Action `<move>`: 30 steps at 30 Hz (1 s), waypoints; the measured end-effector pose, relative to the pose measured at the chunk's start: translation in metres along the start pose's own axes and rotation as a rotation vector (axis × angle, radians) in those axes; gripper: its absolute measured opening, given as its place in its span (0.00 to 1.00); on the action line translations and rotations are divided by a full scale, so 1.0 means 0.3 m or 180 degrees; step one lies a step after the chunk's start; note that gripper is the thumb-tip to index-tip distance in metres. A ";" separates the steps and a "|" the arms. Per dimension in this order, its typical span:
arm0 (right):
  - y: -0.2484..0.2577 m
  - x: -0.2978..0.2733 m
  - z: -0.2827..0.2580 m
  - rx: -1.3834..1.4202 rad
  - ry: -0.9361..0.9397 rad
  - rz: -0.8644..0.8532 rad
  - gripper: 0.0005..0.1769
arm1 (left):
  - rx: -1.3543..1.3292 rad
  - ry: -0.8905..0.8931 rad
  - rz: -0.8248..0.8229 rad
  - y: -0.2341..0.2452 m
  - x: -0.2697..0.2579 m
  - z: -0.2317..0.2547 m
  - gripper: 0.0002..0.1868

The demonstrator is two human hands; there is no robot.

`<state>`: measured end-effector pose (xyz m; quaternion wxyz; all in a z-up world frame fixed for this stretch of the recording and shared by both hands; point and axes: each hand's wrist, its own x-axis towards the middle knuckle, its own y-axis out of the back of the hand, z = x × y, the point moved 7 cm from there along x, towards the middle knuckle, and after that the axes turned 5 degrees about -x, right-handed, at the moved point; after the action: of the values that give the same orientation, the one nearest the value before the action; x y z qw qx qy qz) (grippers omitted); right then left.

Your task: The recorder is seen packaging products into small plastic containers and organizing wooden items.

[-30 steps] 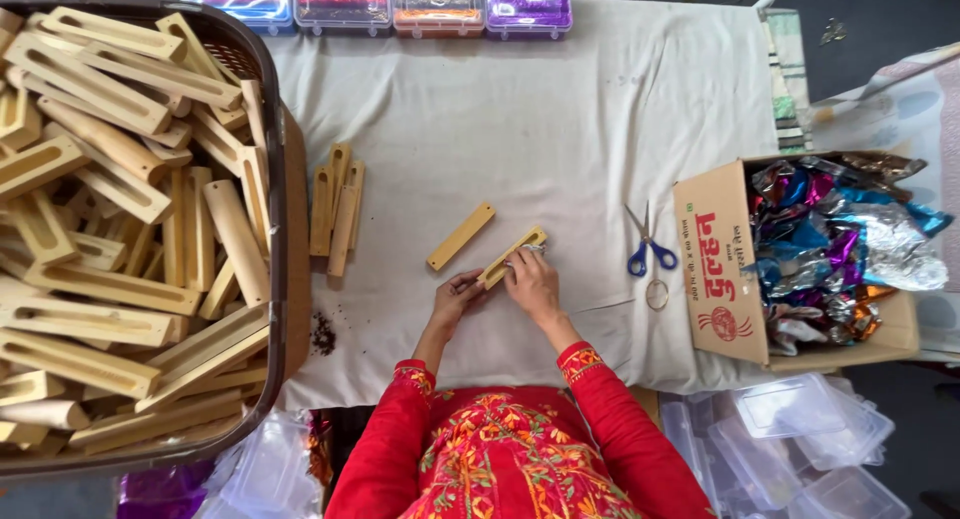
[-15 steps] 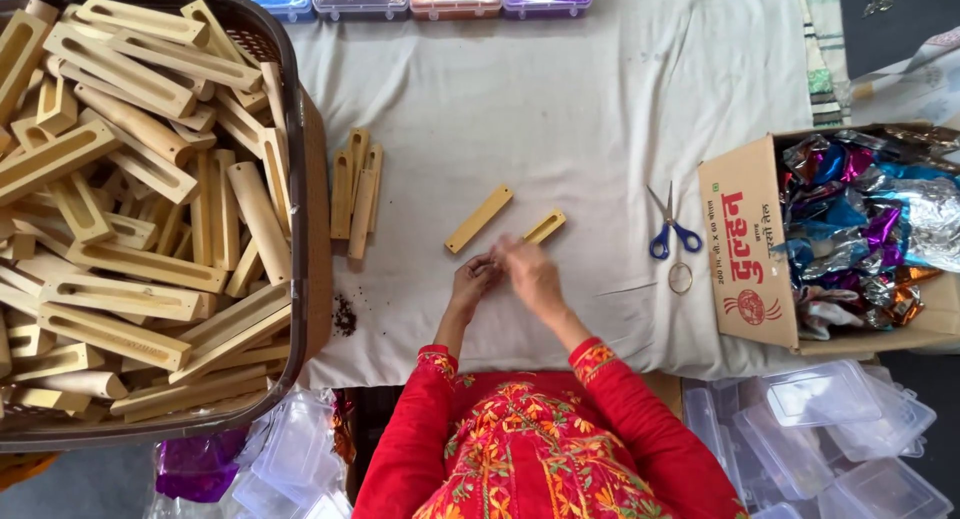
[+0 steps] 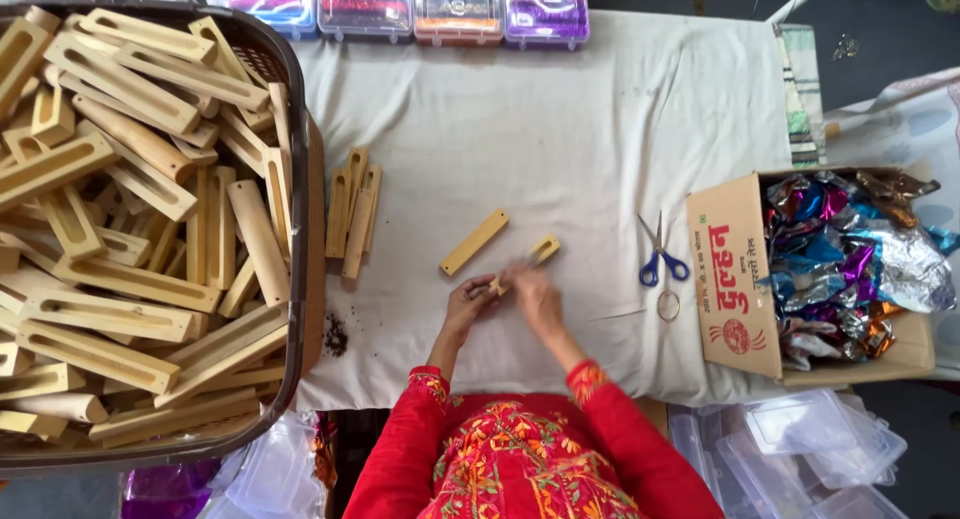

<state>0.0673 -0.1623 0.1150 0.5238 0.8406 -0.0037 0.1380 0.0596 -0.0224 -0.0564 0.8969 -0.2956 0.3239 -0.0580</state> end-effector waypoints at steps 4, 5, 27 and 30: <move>-0.008 -0.042 0.010 -0.0068 0.0387 -0.0041 0.17 | 0.0013 0.0042 -0.0010 -0.004 -0.007 0.013 0.21; 0.011 -0.017 0.056 -0.0174 0.0249 0.0065 0.16 | 0.0016 0.0070 -0.0023 -0.007 0.007 0.021 0.22; 0.069 0.090 0.081 0.0109 -0.0873 0.0138 0.11 | 0.0148 0.0322 0.0047 -0.024 -0.018 0.025 0.23; -0.014 0.025 -0.034 0.0259 -0.0788 -0.0071 0.11 | 0.0116 0.0304 0.0007 -0.016 -0.025 0.024 0.23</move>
<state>0.0729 -0.1504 0.1173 0.4864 0.8717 -0.0535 0.0274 0.0584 -0.0206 -0.0450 0.8857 -0.2757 0.3655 -0.0770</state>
